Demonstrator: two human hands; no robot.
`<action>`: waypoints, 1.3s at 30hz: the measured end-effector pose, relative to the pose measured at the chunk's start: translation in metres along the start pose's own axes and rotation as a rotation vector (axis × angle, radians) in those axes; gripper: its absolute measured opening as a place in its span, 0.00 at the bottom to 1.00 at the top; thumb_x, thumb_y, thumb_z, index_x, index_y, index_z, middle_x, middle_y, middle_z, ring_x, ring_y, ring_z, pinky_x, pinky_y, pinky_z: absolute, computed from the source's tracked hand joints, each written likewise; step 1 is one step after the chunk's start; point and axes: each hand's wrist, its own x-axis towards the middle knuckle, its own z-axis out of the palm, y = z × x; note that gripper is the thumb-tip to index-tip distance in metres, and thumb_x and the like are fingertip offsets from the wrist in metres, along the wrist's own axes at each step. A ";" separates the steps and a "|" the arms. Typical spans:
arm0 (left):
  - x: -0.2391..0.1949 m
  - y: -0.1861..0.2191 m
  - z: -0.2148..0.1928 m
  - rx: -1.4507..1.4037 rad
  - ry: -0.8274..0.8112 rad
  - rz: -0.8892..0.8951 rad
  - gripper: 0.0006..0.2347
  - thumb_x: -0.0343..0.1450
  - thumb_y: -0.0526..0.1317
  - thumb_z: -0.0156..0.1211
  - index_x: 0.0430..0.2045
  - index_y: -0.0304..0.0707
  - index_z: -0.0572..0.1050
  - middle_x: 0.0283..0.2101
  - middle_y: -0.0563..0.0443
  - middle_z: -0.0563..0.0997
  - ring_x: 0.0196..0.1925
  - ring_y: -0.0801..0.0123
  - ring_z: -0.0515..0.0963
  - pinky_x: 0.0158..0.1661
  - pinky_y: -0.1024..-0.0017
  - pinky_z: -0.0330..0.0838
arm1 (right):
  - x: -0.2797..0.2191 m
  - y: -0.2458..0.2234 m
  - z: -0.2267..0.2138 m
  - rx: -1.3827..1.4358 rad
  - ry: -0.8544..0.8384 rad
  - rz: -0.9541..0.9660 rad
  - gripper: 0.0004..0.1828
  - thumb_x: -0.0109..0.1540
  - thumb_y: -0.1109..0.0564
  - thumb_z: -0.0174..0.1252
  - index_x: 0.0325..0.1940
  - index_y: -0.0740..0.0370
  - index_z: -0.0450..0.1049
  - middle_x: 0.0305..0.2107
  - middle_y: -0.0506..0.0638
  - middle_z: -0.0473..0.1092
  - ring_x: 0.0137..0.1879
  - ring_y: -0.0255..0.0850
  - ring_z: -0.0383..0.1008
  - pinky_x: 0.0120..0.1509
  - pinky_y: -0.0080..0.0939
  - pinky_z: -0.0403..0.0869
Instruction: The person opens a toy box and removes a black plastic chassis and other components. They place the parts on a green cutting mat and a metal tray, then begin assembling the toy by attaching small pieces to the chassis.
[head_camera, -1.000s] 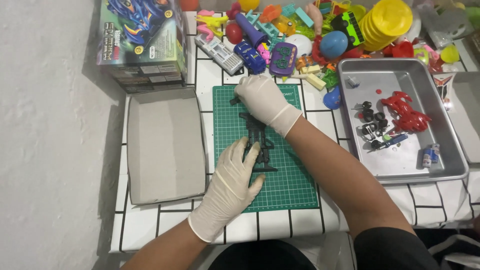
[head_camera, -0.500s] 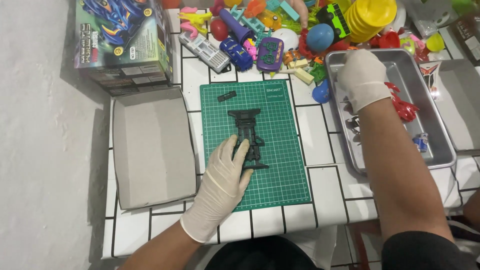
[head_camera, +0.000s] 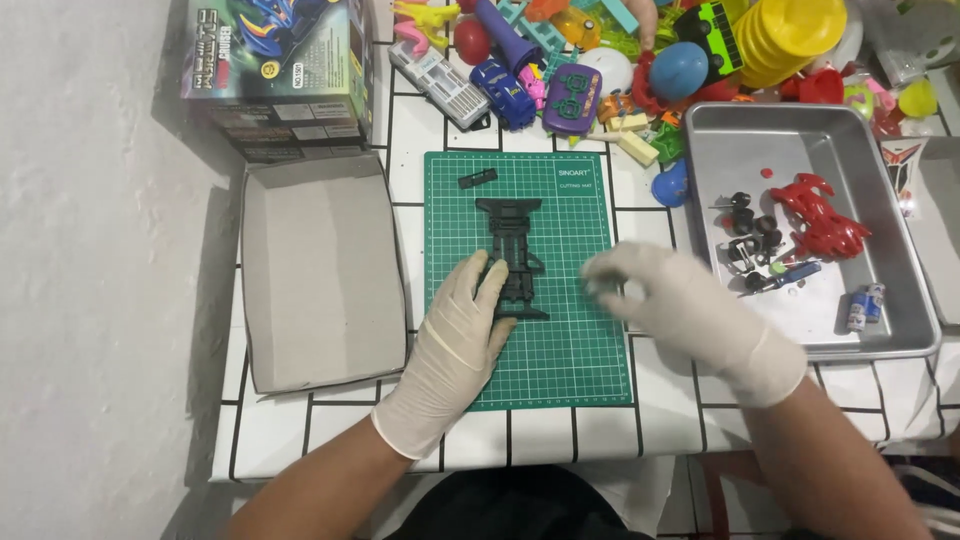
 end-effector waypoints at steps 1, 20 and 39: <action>0.000 0.002 -0.002 -0.003 0.012 0.004 0.27 0.74 0.40 0.62 0.68 0.35 0.59 0.65 0.27 0.66 0.68 0.41 0.68 0.64 0.45 0.64 | -0.011 -0.006 0.014 -0.019 -0.133 -0.092 0.16 0.62 0.64 0.58 0.54 0.66 0.79 0.48 0.63 0.79 0.56 0.57 0.79 0.64 0.58 0.78; 0.002 0.009 -0.008 0.046 -0.011 0.035 0.26 0.72 0.46 0.62 0.65 0.41 0.63 0.64 0.34 0.67 0.69 0.44 0.67 0.66 0.47 0.63 | -0.023 0.154 0.011 -0.352 0.471 0.201 0.15 0.62 0.52 0.64 0.54 0.41 0.80 0.43 0.46 0.78 0.46 0.44 0.80 0.51 0.45 0.78; 0.116 0.122 0.024 -0.030 0.072 0.487 0.07 0.71 0.36 0.61 0.38 0.31 0.76 0.37 0.42 0.80 0.51 0.46 0.77 0.53 0.54 0.73 | -0.015 0.198 -0.027 -0.273 0.425 0.208 0.15 0.60 0.57 0.58 0.50 0.58 0.81 0.46 0.53 0.78 0.53 0.51 0.76 0.56 0.51 0.71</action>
